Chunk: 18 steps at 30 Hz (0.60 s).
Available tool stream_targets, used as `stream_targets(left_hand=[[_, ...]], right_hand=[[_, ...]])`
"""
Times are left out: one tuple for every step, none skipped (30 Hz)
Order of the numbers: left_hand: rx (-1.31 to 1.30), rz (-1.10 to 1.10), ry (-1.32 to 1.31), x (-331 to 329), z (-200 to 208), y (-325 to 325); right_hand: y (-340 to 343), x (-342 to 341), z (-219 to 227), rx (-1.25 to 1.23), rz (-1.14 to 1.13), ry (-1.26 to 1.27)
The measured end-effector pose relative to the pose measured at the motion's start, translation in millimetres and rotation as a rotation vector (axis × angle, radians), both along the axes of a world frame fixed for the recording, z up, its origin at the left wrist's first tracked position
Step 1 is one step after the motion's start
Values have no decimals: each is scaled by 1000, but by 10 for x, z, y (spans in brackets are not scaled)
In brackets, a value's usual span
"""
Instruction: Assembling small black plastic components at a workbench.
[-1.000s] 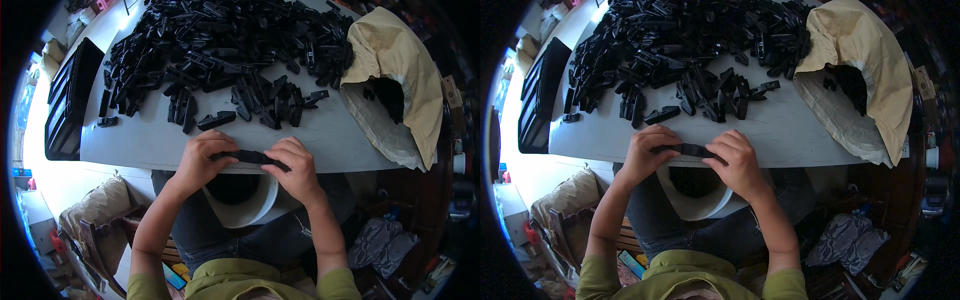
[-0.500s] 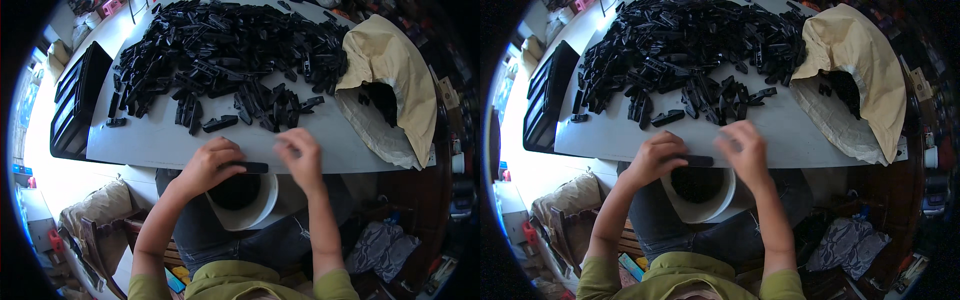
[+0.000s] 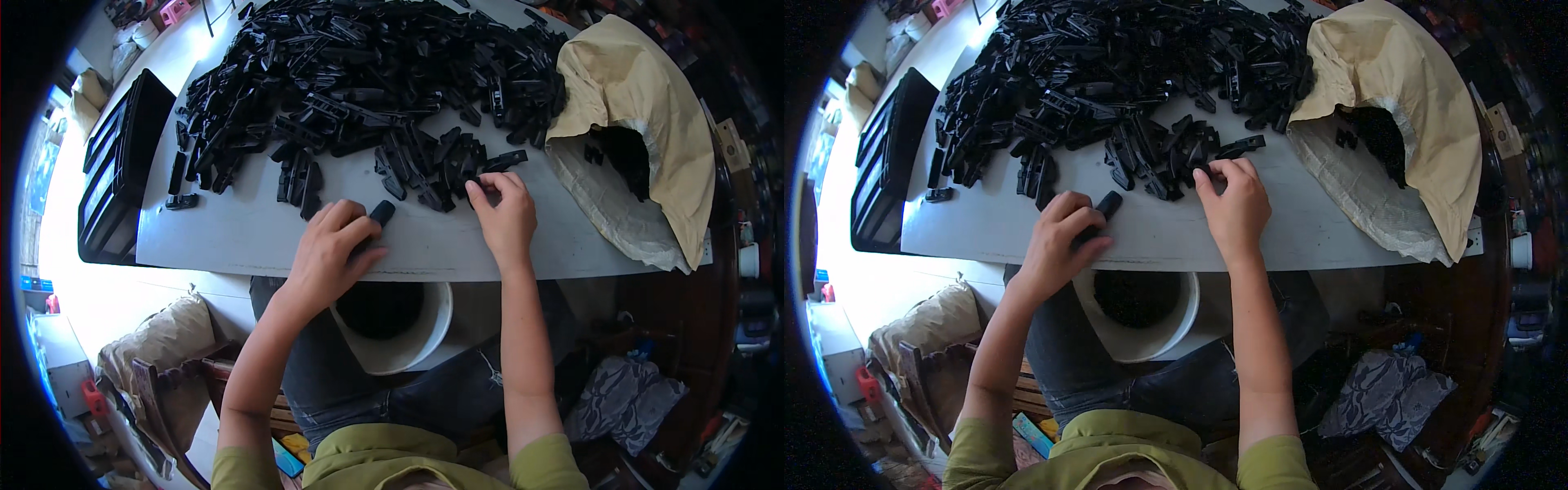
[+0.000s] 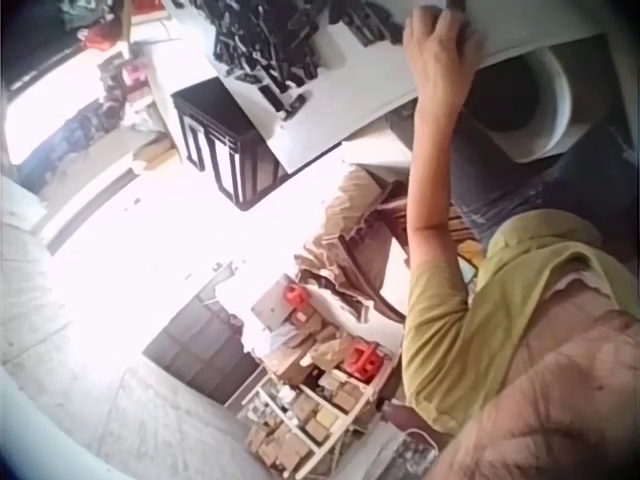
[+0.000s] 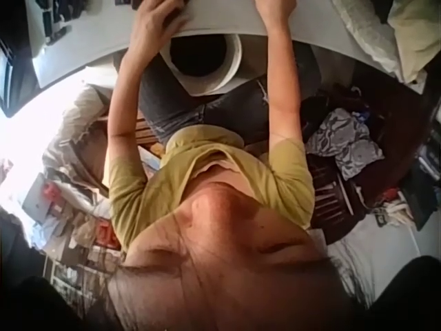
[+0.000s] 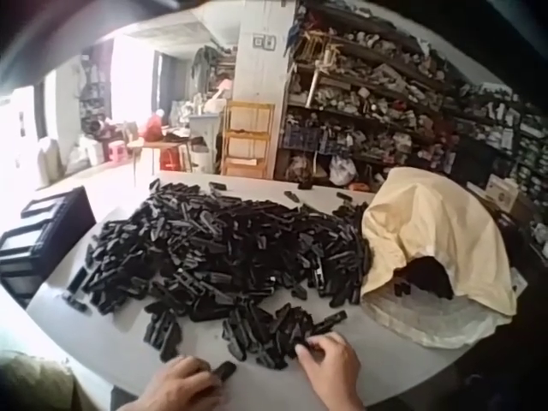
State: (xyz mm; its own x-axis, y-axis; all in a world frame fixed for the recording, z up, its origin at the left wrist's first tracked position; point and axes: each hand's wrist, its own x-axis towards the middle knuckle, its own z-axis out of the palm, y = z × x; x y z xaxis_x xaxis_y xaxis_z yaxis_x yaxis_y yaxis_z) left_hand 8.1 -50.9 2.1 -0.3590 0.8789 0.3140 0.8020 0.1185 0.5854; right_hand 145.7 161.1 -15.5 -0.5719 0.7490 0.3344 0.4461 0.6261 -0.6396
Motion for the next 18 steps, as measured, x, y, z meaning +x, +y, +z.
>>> stream_targets(left_hand=[[11, -34, -15, 2, -9, -3], [13, -35, -16, 0, -6, 4], [57, -8, -100, 0, 4, 5], [102, 19, -185, 0, 15, 9], [103, 21, -185, -5, 34, 31], [82, 18, -75, -19, 44, 57], [61, 15, 34, -30, 48, 73], [60, 20, 33, -38, 45, 75], [55, -44, 5, -50, 45, 78], [51, -113, -25, -46, 51, 85], [51, -114, -27, -39, 59, 89], [36, -131, -72, -26, 52, 89], [21, -150, -116, -18, 46, 96], [19, -153, -119, -12, 33, 108], [30, -152, -150, -10, 16, 115], [41, -151, -181, -8, 0, 118], [38, -150, -183, -6, -15, 114], [34, -144, -180, -8, -19, 114]], right_hand=[[16, 14, -11, 3, 10, -2], [35, 30, -23, 6, 19, -4], [45, 51, -39, 7, 21, -4], [58, 79, -62, -44, -13, 65], [77, 108, -96, -95, -46, 134], [60, 89, -104, -178, -75, 267], [27, 119, -83, -180, -70, 265], [-25, 186, -31, -412, -62, 409], [-95, 227, 32, -643, -53, 552], [-154, 286, 33, -713, 14, 558], [-248, 323, 33, -712, 12, 556], [-372, 339, 21, -752, 148, 498], [-467, 346, 22, -790, 282, 439], [-521, 352, 42, -661, 352, 343], [-572, 348, 74, -534, 421, 247], [-630, 338, 149, -466, 457, 179], [-679, 325, 197, -398, 493, 110], [-705, 309, 176, -299, 498, 101]])
